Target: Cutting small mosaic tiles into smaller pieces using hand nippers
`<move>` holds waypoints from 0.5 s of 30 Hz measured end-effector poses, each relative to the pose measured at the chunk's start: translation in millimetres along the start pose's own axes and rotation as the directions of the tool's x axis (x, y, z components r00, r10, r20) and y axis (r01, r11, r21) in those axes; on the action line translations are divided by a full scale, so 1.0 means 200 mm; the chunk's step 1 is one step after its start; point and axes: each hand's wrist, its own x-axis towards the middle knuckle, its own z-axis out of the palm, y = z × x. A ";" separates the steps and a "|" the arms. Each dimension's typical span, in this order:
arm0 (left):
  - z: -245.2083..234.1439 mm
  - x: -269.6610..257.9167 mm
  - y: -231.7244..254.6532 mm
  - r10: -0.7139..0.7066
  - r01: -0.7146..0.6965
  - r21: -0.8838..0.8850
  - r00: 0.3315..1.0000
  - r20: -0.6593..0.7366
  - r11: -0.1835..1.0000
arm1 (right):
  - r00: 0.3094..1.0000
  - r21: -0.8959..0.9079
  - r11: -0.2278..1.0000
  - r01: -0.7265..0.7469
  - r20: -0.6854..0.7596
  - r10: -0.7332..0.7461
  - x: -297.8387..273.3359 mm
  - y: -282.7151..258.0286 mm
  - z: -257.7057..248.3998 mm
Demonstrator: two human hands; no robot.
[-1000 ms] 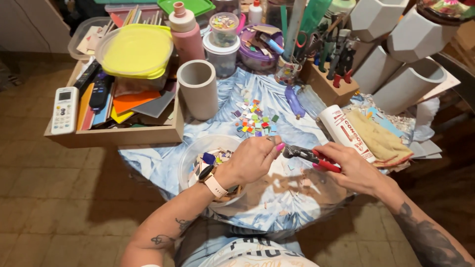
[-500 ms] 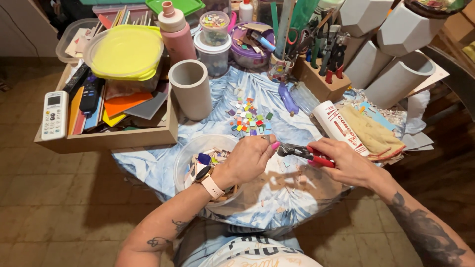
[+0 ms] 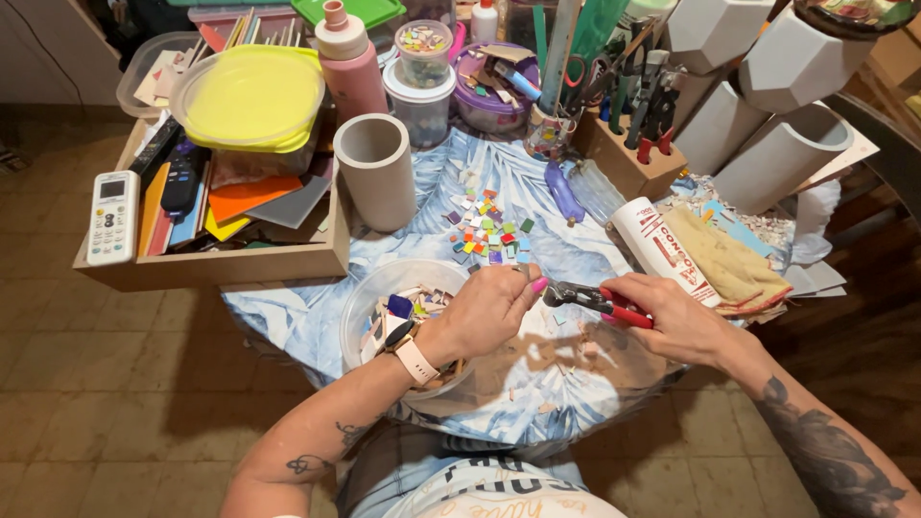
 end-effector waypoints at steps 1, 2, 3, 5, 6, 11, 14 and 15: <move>0.00 0.00 0.00 -0.002 0.002 -0.001 1.000 0.001 1.000 | 1.000 0.002 1.000 -0.001 0.002 0.001 0.00 0.01 0.01; 0.01 0.00 0.00 0.001 -0.001 0.001 1.000 0.002 1.000 | 1.000 0.005 1.000 0.003 -0.002 -0.003 0.00 0.02 0.01; 0.01 0.00 -0.01 0.005 -0.005 0.002 1.000 0.003 1.000 | 1.000 0.008 1.000 0.007 -0.005 -0.007 0.00 0.03 0.02; 0.02 0.01 0.00 0.012 -0.012 -0.001 1.000 0.001 1.000 | 1.000 0.008 1.000 0.014 0.001 -0.014 0.00 0.03 0.00; 0.02 0.00 0.00 0.019 -0.019 0.003 1.000 0.000 1.000 | 1.000 0.012 1.000 0.027 0.003 -0.027 0.01 0.02 0.01; 0.01 0.02 0.03 0.114 -0.112 0.152 0.993 -0.002 0.982 | 0.995 -0.108 0.990 0.096 0.023 -0.094 0.01 0.10 0.03; 0.03 0.00 0.02 0.053 -0.053 0.103 0.999 0.004 0.993 | 0.997 -0.128 0.989 0.072 0.032 -0.068 -0.01 0.12 0.06; 0.04 0.00 0.01 0.053 -0.052 0.129 0.999 0.000 0.990 | 0.997 -0.134 0.988 0.081 0.021 -0.079 -0.01 0.14 0.07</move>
